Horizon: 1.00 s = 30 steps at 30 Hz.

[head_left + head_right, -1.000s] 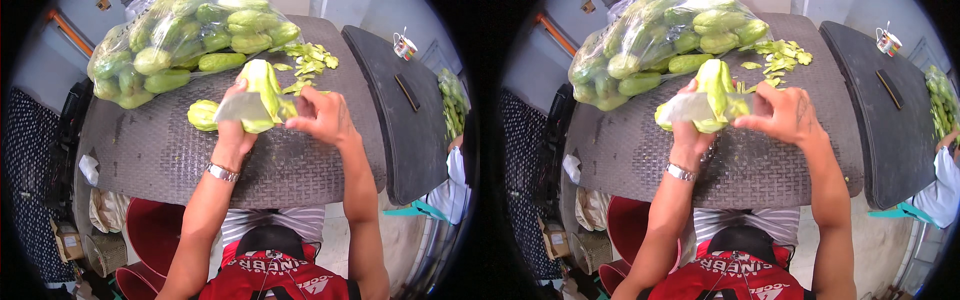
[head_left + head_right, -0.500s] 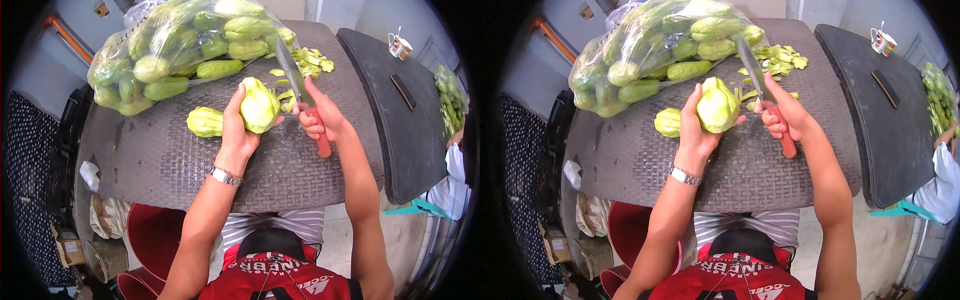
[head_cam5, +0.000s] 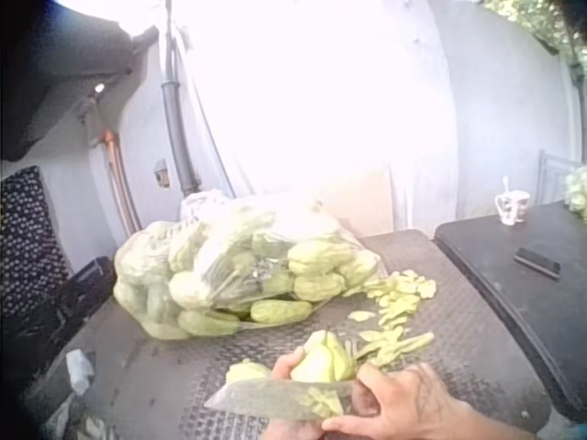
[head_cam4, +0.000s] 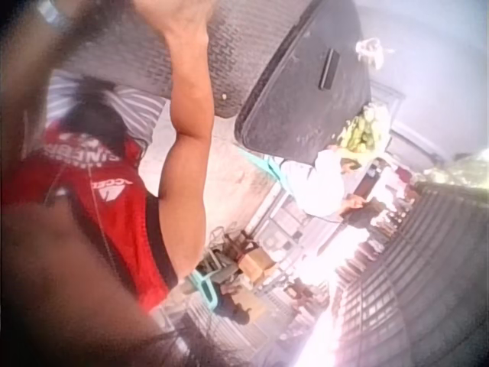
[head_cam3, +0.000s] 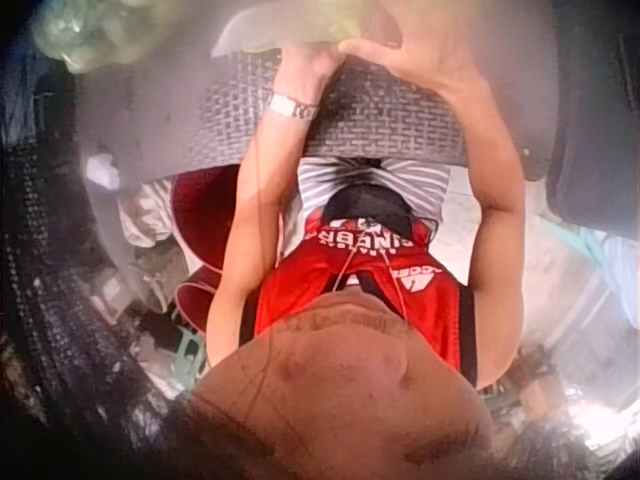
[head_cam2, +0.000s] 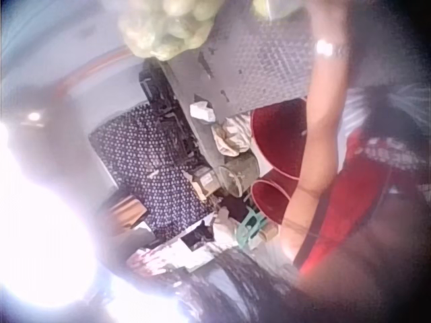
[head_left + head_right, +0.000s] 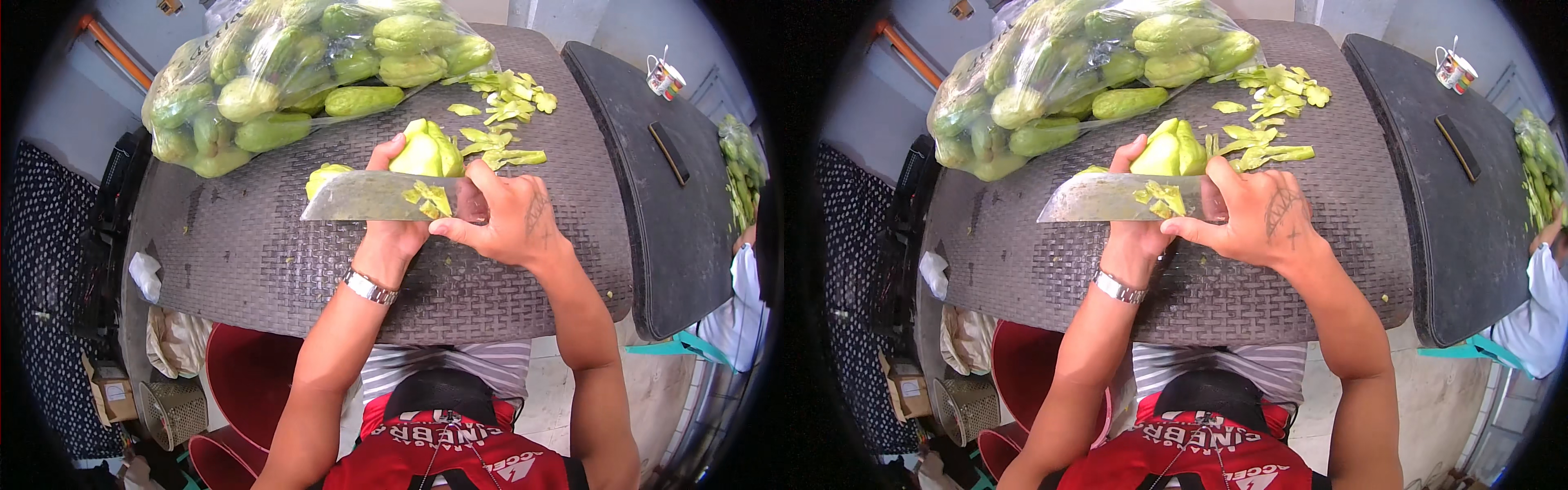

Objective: The person peels chayotes using a knife. They hold each chayote by hand, remove the skin with a knife, and place the peeled chayotes on a table.

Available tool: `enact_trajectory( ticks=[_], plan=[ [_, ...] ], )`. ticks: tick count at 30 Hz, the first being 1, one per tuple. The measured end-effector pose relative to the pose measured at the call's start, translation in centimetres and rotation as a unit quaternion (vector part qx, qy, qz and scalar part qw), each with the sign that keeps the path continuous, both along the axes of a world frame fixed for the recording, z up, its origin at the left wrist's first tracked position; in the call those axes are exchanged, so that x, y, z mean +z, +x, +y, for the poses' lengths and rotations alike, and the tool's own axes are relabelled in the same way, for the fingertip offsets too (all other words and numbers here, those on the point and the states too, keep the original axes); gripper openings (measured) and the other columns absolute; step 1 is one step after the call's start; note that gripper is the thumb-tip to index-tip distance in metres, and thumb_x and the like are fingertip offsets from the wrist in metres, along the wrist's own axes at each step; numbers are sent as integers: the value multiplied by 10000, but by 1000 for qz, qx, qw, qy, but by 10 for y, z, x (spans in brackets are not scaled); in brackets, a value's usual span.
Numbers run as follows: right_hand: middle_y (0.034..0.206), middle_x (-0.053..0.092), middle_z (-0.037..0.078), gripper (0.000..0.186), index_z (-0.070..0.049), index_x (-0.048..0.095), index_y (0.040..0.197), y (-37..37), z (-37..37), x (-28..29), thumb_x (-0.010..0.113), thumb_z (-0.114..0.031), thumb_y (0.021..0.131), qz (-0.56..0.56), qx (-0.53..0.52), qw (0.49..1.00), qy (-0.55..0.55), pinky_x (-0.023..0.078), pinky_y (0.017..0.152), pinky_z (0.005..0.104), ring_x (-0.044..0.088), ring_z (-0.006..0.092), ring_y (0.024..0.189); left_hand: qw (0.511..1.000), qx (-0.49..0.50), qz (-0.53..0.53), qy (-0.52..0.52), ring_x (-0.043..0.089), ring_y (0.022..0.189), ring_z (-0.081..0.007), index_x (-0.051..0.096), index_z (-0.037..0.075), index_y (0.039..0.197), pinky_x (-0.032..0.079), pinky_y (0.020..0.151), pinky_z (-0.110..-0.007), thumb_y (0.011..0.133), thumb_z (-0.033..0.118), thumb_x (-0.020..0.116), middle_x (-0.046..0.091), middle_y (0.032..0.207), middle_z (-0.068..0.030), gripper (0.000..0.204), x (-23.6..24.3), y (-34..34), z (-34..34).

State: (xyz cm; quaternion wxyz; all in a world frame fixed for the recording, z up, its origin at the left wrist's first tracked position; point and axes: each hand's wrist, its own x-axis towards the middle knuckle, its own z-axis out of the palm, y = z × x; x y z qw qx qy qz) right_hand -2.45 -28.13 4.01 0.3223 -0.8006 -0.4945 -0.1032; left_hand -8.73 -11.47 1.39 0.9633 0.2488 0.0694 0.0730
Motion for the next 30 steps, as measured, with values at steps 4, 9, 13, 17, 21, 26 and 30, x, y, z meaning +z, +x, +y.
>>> enact_trajectory(
  ticks=[4,9,13,17,21,26,30],
  plan=[
    [579,619,75,630,-49,547,844,1,0,-2,802,-621,776,0,7,1000,-2,537,535,419,677,306,530,1000,5,12,4,712,974,-240,658,80,1161,581,896,-398,954,438,573,725,1085,-96,422,-1,1,-1],
    [581,612,80,625,-48,552,886,2,-1,-6,807,-607,771,3,7,1000,-10,522,532,414,672,314,532,1000,-19,-8,-7,718,995,-287,660,50,1223,572,925,-421,958,462,551,731,1137,-139,502,-7,1,3],
    [595,624,81,624,-49,552,840,11,-2,-7,807,-613,771,-10,-2,1000,7,535,549,418,676,312,545,1000,25,11,-4,701,1026,-272,655,55,1204,553,959,-413,951,430,574,721,1139,-121,460,-3,0,0],
    [626,618,110,591,-46,568,899,17,-6,-5,826,-561,766,19,2,1000,-11,516,554,410,672,323,583,999,33,4,-23,664,1107,-261,618,71,1251,524,1006,-415,943,354,605,686,1209,-106,418,-7,1,5],
    [619,644,103,610,-42,572,783,14,-9,3,799,-608,786,24,14,1000,2,534,577,412,682,303,589,999,32,-10,-13,626,1185,-263,549,89,1357,502,1037,-434,944,314,610,640,1304,-103,474,-7,5,2],
    [627,635,98,592,-38,586,784,23,-14,6,801,-590,789,65,6,998,-14,529,592,406,672,305,594,995,81,-27,45,612,1212,-308,450,92,1490,480,1066,-468,951,322,555,609,1350,-124,595,0,4,7],
    [644,651,106,587,-42,607,794,22,-18,12,791,-599,798,85,22,996,-28,528,598,408,679,299,607,995,79,-45,52,649,1135,-359,480,87,1480,537,960,-509,948,362,507,634,1309,-168,599,5,2,7]
  ],
)
